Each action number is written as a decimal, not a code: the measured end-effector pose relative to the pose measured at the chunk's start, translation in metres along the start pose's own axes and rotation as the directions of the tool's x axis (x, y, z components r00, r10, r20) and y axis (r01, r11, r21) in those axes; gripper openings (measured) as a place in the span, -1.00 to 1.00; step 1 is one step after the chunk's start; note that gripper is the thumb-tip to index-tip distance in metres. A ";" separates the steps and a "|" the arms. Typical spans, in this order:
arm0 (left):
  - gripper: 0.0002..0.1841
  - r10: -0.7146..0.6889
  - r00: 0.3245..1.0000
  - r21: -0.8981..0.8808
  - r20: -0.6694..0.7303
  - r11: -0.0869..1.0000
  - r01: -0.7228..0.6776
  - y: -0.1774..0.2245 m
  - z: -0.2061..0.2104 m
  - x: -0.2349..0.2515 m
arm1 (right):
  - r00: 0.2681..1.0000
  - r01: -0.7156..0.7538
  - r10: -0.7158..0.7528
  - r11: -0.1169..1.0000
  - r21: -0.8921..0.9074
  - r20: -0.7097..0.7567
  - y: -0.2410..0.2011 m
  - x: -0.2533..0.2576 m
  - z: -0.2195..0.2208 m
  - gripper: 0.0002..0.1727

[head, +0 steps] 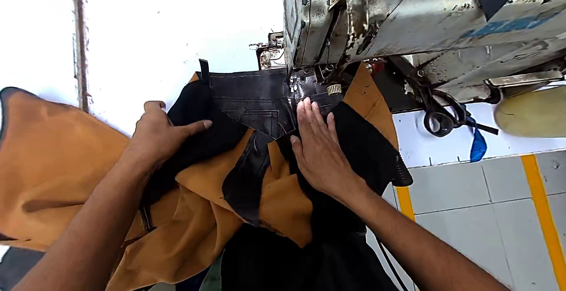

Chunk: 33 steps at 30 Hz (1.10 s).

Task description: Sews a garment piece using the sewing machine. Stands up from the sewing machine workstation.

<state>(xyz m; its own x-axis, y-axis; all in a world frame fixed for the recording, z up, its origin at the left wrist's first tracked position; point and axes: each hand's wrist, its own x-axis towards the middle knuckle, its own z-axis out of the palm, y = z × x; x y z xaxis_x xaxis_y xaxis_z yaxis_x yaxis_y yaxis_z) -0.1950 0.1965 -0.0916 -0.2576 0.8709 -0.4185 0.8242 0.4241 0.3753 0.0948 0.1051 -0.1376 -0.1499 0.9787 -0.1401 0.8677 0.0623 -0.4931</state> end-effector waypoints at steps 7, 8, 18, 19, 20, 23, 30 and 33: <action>-0.82 0.044 0.993 -0.485 0.108 0.874 0.014 0.029 -0.065 -0.037 | 0.998 0.062 -0.057 0.970 -0.237 0.026 0.027 0.000 0.004 -0.17; -0.73 0.053 0.998 -0.343 0.043 0.939 -0.036 0.021 -0.062 -0.027 | 0.997 0.068 -0.060 0.964 -0.258 0.039 0.027 -0.001 0.003 -0.17; -0.67 0.729 0.681 0.350 0.072 0.621 -0.702 0.094 0.015 -0.051 | 0.995 0.063 -0.033 0.944 -0.324 0.099 0.019 0.003 -0.003 -0.16; -0.74 0.819 0.564 0.245 0.109 0.527 -0.814 0.102 0.041 -0.056 | 0.995 0.070 -0.045 0.944 -0.323 0.084 0.020 0.002 -0.002 -0.17; -0.72 0.877 0.465 0.164 0.123 0.444 -0.881 0.103 0.070 -0.053 | 0.996 0.079 -0.062 0.945 -0.318 0.065 0.021 0.000 -0.001 -0.18; -0.54 0.898 0.419 0.240 0.133 0.381 -0.893 0.073 0.119 -0.034 | 0.995 0.102 -0.095 0.962 -0.253 0.041 0.026 0.000 -0.004 -0.20; -0.53 0.869 0.473 0.335 0.143 0.408 -0.850 0.060 0.121 -0.038 | 0.990 0.059 -0.073 0.992 -0.114 -0.120 0.031 0.008 0.001 -0.16; -0.54 0.869 0.475 0.328 0.136 0.413 -0.850 0.061 0.122 -0.038 | 0.990 0.058 -0.079 0.983 -0.173 -0.121 0.031 0.011 0.003 -0.18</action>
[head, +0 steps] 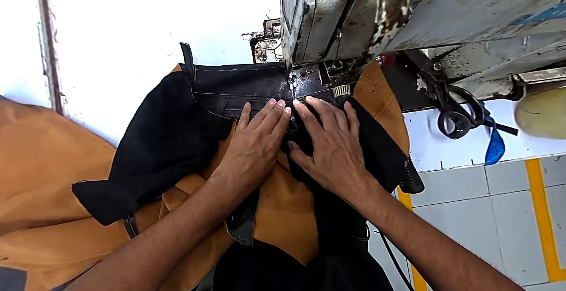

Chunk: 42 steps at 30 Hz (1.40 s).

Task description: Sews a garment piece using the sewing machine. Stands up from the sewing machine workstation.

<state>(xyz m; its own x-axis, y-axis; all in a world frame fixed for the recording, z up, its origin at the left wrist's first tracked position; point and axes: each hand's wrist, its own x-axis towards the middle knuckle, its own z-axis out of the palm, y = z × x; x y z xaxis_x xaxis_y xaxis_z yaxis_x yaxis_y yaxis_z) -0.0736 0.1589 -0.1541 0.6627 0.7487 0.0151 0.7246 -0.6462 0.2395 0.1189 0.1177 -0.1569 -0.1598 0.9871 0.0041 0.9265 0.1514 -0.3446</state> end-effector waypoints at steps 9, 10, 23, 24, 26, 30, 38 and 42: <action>-0.51 -0.039 0.999 -0.005 -0.017 0.999 0.039 0.005 -0.001 0.002 | 0.999 0.034 -0.036 0.997 0.075 0.019 -0.002 -0.005 -0.010 -0.31; -0.48 -0.044 0.999 -0.006 -0.027 0.999 0.043 0.006 -0.002 0.006 | 0.999 0.028 -0.026 0.992 0.125 -0.019 -0.001 -0.007 -0.023 -0.43; -0.48 -0.062 0.998 0.031 -0.009 0.998 0.062 0.012 -0.002 0.009 | 0.853 -0.513 0.521 0.841 0.172 -0.007 0.049 0.025 -0.084 -0.55; -0.46 -0.073 0.997 0.027 -0.010 0.997 0.073 0.013 -0.002 0.009 | 0.856 -0.509 0.516 0.838 0.197 0.016 0.050 0.025 -0.085 -0.54; -0.44 -0.100 0.995 0.028 0.012 0.995 0.099 0.015 -0.003 0.009 | 0.859 -0.503 0.511 0.837 0.218 0.018 0.053 0.025 -0.082 -0.56; -0.43 -0.095 0.994 0.052 0.051 0.994 0.092 0.014 -0.006 0.011 | 0.860 -0.499 0.510 0.836 0.227 0.014 0.054 0.028 -0.082 -0.58; -0.44 -0.032 0.997 0.033 0.070 0.999 0.030 0.001 -0.009 0.010 | 0.868 -0.474 0.497 0.831 0.291 -0.007 0.058 0.032 -0.083 -0.57; -0.43 -0.036 0.996 0.043 0.087 0.999 0.032 0.002 -0.011 0.011 | 0.871 -0.465 0.492 0.831 0.306 -0.012 0.061 0.036 -0.082 -0.56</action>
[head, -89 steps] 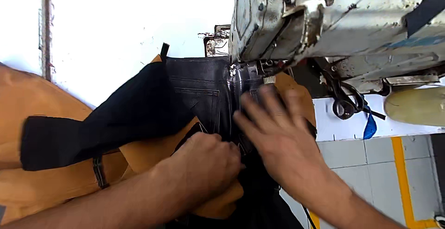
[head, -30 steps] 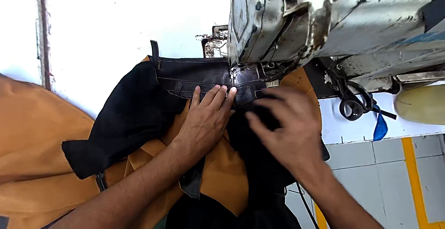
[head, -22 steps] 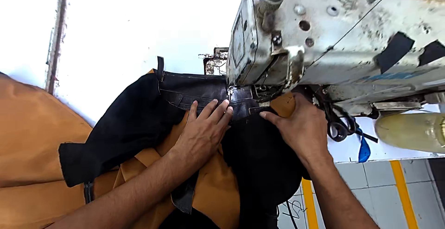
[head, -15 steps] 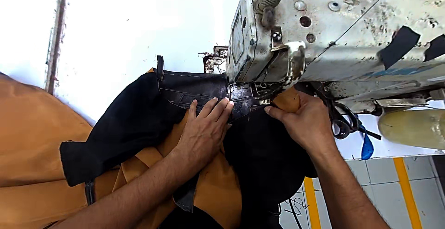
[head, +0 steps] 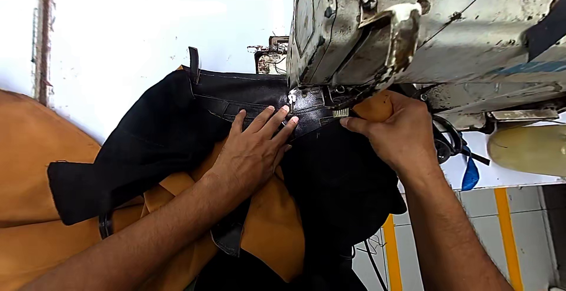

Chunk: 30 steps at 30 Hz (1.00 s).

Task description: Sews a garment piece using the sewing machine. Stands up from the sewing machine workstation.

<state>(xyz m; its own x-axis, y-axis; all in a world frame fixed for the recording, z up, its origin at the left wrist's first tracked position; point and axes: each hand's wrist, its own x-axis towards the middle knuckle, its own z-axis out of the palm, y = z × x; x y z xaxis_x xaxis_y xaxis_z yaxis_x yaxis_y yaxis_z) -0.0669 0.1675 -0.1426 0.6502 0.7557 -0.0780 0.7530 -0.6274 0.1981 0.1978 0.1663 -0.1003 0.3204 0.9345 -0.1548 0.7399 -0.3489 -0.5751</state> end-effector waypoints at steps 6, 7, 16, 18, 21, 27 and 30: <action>-0.42 -0.016 1.000 0.000 0.010 1.000 0.016 -0.003 -0.001 0.005 | 1.000 -0.003 0.003 1.000 0.020 0.000 0.000 0.005 -0.001 -0.56; -0.41 -0.021 1.000 0.000 0.012 1.000 0.021 -0.004 -0.001 0.006 | 1.000 0.004 -0.004 1.000 0.021 -0.001 0.000 0.007 -0.001 -0.56; -0.41 -0.028 0.999 0.027 0.037 0.999 0.027 -0.009 -0.003 0.013 | 1.000 -0.026 0.026 1.000 0.013 0.006 -0.004 0.016 -0.001 -0.61; -0.41 -0.035 0.998 0.031 0.048 0.999 0.034 -0.008 -0.004 0.014 | 0.999 -0.039 0.039 0.999 0.009 0.010 -0.005 0.017 -0.002 -0.65; -0.41 -0.050 0.997 0.034 0.056 0.998 0.048 -0.009 -0.004 0.016 | 0.999 -0.045 0.045 0.999 0.015 0.023 -0.005 0.021 -0.002 -0.61; -0.41 -0.061 0.995 0.041 0.073 0.997 0.059 -0.010 -0.005 0.020 | 1.000 0.000 0.000 0.999 0.049 0.005 -0.002 0.030 0.001 -0.50; -0.41 -0.069 0.995 0.048 0.073 0.997 0.066 -0.011 -0.006 0.023 | 1.000 -0.007 0.007 0.999 0.048 -0.002 -0.002 0.033 0.002 -0.44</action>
<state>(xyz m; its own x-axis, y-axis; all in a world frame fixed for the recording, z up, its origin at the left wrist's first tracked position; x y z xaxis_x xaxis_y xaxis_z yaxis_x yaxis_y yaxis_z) -0.0610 0.1926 -0.1410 0.6023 0.7816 -0.1624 0.7980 -0.5847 0.1458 0.2053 0.1984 -0.1059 0.3268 0.9320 -0.1566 0.7082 -0.3513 -0.6124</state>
